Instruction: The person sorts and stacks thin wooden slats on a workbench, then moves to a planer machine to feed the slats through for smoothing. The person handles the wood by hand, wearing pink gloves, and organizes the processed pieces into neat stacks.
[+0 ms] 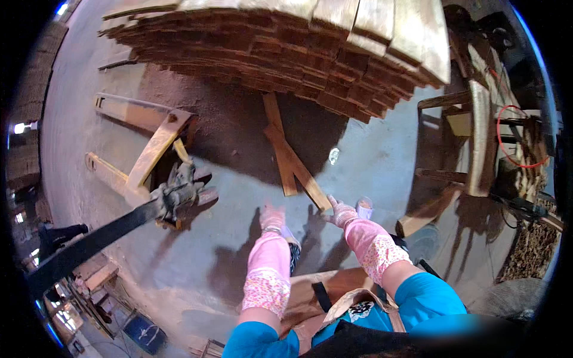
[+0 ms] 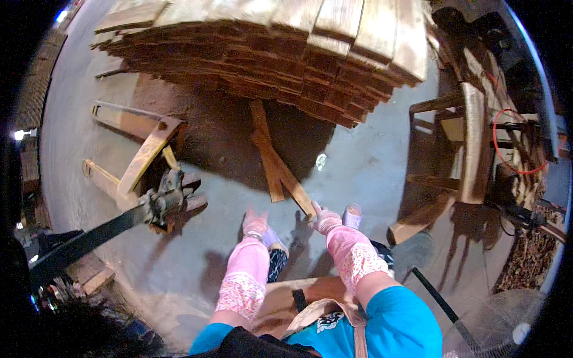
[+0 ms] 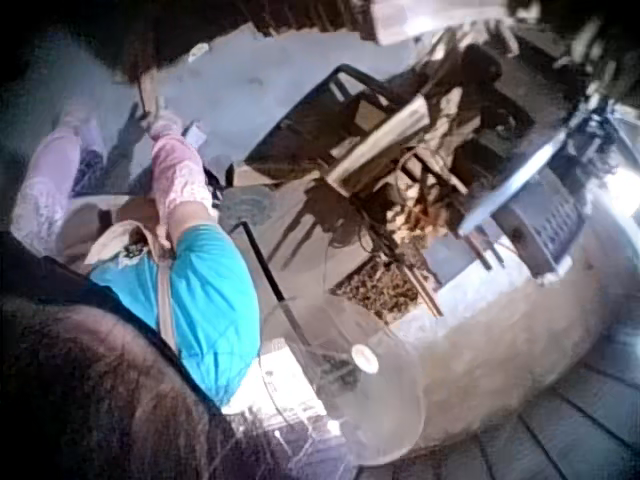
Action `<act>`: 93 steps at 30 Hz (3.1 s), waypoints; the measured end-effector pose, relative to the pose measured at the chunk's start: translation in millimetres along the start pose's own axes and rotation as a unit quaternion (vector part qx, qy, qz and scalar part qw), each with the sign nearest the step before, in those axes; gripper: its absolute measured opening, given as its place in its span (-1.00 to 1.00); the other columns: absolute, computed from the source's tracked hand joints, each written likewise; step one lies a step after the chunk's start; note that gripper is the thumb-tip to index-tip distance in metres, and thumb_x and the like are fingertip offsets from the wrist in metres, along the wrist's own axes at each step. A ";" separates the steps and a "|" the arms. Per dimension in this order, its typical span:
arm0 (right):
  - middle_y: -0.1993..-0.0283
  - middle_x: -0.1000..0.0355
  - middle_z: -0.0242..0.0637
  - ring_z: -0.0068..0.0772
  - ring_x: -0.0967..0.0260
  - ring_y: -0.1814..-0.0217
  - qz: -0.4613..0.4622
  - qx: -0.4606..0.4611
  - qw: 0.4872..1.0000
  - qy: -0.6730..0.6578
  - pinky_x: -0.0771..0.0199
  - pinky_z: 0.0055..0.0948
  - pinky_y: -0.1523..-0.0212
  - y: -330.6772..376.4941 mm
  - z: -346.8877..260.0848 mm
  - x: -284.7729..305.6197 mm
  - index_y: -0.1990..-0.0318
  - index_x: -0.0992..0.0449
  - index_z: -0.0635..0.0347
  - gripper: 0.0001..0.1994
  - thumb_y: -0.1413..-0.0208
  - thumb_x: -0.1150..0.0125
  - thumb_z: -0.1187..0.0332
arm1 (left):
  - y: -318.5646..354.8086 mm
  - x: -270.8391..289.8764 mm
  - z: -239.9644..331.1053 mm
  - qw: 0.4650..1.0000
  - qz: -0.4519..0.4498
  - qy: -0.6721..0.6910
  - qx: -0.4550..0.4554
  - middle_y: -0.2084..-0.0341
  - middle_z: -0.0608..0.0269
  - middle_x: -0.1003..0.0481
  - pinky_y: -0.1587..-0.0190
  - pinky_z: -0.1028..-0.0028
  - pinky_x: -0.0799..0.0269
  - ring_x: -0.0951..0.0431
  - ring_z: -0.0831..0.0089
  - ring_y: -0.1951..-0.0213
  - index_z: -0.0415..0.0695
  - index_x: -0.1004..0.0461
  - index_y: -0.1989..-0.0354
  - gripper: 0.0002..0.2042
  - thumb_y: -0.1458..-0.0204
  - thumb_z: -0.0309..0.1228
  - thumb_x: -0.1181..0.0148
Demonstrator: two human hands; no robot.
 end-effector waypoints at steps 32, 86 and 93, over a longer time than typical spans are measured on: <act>-0.32 -0.39 0.02 0.07 -0.36 -0.38 0.048 0.409 0.890 -0.197 -0.34 -0.14 -0.40 364.3 -11.0 366.1 -0.49 -0.38 -0.20 -0.36 -0.20 -0.22 0.17 | 272.0 286.1 295.3 0.802 0.120 0.585 -0.027 0.37 0.15 -0.39 0.44 0.18 -0.39 -0.39 0.23 0.49 -0.22 -0.31 -0.14 -0.54 -0.13 -0.23 -0.15; 0.01 -0.62 -0.13 -0.10 -0.56 -0.04 0.559 0.020 0.723 -0.406 -0.54 -0.11 -0.15 302.7 566.3 1360.3 -0.32 -0.48 0.14 -0.46 -0.17 -0.35 0.29 | 443.0 652.6 1435.3 0.593 0.369 -0.104 -0.708 -0.19 -0.09 -0.52 -0.39 -0.02 -0.31 -0.48 -0.13 -0.25 -0.22 -0.50 -0.29 -0.33 0.11 -0.38 -0.45; -0.02 -0.51 -0.11 0.15 -0.42 -0.13 0.692 -0.194 0.689 -0.091 -0.47 0.08 -0.15 304.5 597.3 1279.6 -0.04 -0.55 0.09 -0.65 -0.06 -0.34 0.32 | 368.6 760.3 1337.9 0.742 0.503 -0.285 -0.339 -0.34 -0.19 -0.38 -0.47 0.00 -0.21 -0.35 -0.18 -0.37 -0.21 -0.27 -0.44 -0.13 0.21 -0.51 -0.42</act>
Point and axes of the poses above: each hand's wrist, its own y-axis away from the middle knuckle, its own x-axis out of the back of the hand, z = x × y, the point moved 7 cm from there along -y, towards the middle knuckle
